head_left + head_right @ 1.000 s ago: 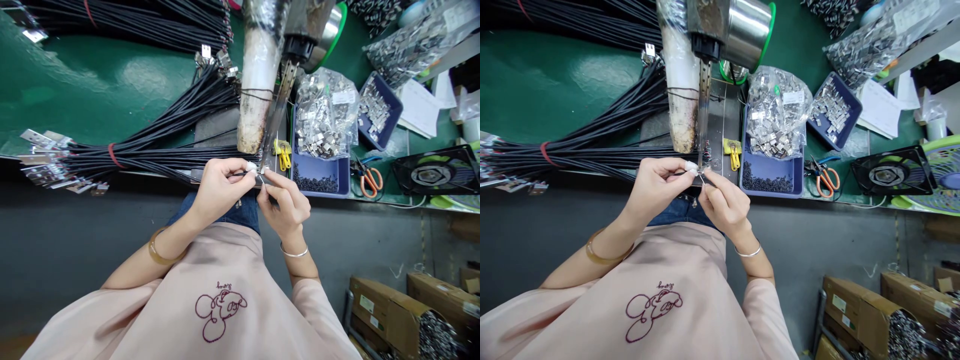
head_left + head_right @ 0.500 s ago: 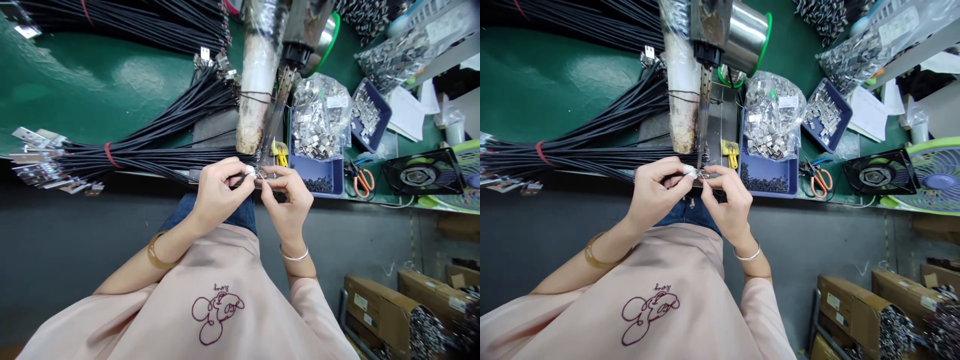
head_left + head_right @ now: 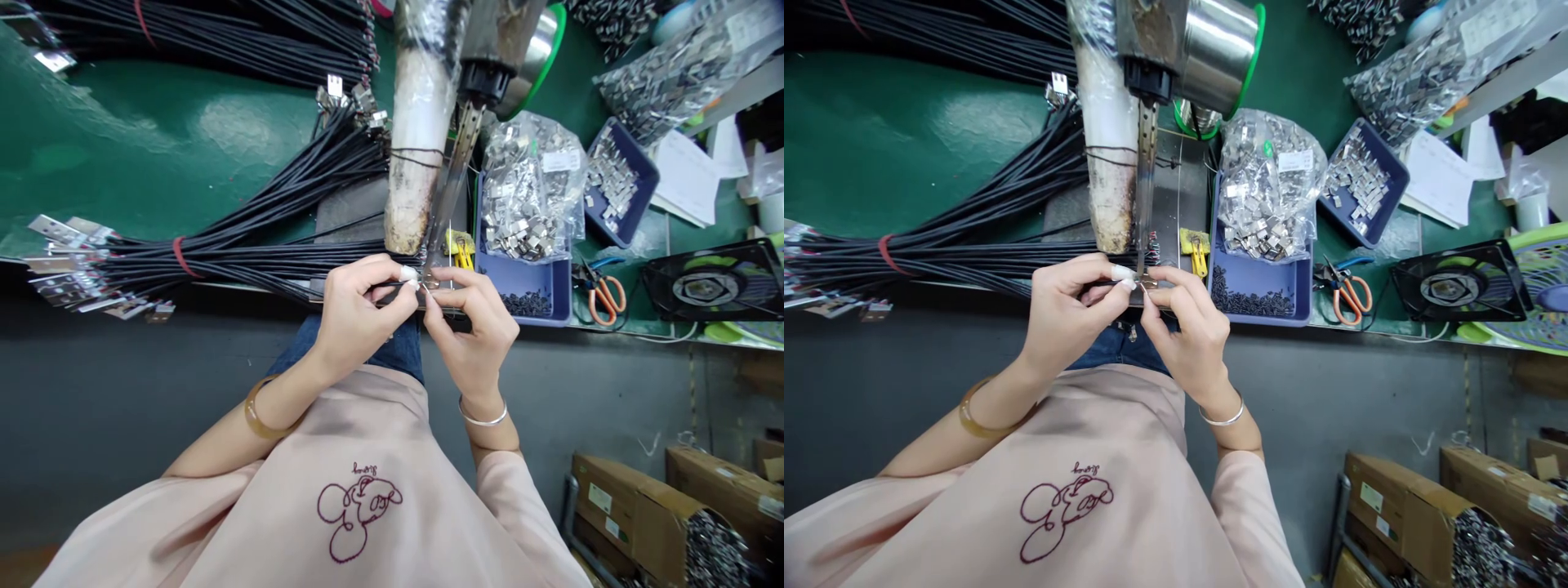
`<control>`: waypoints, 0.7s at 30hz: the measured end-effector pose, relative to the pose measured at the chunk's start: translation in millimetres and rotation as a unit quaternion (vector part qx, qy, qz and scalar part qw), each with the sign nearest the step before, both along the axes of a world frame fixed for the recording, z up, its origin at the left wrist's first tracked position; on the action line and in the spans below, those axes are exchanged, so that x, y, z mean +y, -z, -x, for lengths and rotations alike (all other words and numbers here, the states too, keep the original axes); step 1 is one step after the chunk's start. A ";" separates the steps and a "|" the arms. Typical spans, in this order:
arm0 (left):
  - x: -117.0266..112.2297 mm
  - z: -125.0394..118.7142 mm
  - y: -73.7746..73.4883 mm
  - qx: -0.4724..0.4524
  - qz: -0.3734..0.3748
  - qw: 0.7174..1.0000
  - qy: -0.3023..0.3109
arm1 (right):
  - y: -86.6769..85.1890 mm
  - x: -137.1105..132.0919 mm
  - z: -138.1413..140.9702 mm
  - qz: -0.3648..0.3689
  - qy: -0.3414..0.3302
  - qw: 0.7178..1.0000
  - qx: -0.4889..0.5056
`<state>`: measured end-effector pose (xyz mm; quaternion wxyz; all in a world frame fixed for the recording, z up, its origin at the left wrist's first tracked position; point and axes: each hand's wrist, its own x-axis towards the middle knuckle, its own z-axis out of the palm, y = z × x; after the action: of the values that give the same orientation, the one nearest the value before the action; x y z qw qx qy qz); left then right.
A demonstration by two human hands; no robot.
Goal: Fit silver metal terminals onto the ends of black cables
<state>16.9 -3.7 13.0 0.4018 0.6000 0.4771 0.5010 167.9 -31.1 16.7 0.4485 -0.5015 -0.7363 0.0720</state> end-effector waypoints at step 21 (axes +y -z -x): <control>2.5 -1.1 -3.9 -0.027 0.024 0.999 -0.007 | -4.3 2.1 0.4 0.015 -0.001 1.000 -0.001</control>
<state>18.1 -1.2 16.9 0.4251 0.5733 0.4821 0.5081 167.5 -29.1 21.0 0.4404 -0.5071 -0.7362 0.0834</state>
